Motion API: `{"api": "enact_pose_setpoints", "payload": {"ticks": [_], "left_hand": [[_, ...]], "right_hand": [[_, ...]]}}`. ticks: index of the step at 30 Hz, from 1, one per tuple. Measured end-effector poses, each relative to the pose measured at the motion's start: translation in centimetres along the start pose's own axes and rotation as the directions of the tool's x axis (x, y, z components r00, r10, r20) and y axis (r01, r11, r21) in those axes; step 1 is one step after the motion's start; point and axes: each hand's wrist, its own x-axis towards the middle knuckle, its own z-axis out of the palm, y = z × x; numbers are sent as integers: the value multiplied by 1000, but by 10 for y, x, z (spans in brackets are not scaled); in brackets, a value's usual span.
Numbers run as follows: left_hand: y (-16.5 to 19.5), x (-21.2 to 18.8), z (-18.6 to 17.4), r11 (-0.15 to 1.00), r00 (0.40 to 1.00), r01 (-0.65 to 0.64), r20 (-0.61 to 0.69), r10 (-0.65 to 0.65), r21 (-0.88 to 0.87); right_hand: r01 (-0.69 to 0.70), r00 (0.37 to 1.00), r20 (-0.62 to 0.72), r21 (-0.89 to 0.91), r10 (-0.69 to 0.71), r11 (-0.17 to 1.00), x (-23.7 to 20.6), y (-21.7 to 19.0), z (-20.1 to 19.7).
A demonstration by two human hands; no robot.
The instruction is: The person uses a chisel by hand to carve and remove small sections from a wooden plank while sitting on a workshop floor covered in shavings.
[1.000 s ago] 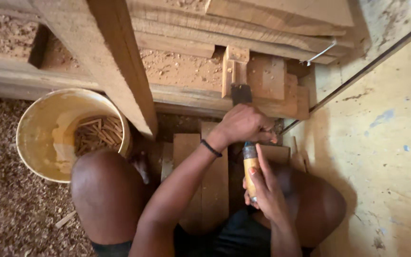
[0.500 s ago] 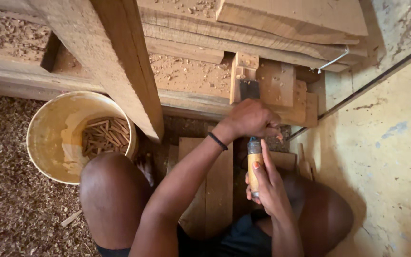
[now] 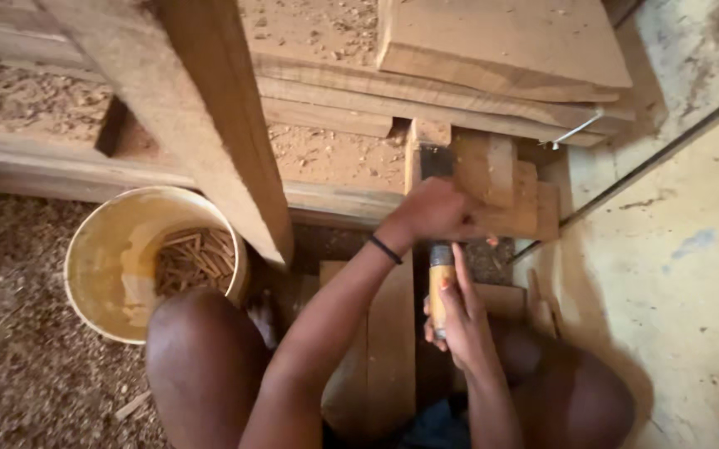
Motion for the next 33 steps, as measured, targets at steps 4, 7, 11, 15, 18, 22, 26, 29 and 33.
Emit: {"api": "enact_pose_setpoints", "payload": {"ticks": [4, 7, 11, 15, 18, 22, 26, 29, 33], "left_hand": [[6, 1, -6, 998, 994, 51, 100, -47, -35], [14, 6, -12, 997, 997, -58, 56, 60, -42], [30, 14, -10, 981, 980, -195, -46, 195, -9], [57, 13, 2, 980, 975, -200, -97, 200, 10], [75, 6, 7, 987, 988, -152, -44, 150, -50], [90, -3, 4, 995, 995, -95, -9, 95, 26], [95, -10, 4, 996, 996, -78, -29, 79, 31], [95, -14, 9, 997, 995, -81, -63, 81, 5], [94, -16, 16, 994, 988, -107, -115, 105, -14]], "right_hand": [[37, 999, 2, 26, -37, 999, 2, 4, -10], [53, 999, -8, 21, -53, 998, 2, 1, -22], [112, 994, -11, -37, -112, 993, -10, -7, -43], [134, 991, -14, -107, -136, 985, -38, -12, -65], [18, 999, -26, -79, -20, 997, -57, -10, -68], [-31, 1000, -7, -53, 31, 998, -70, -11, -65], [-38, 999, -5, -106, 38, 994, -74, -10, -63], [-61, 998, 6, -129, 63, 990, -77, -8, -67], [-77, 997, 1, -145, 78, 987, -75, -6, -73]]}}
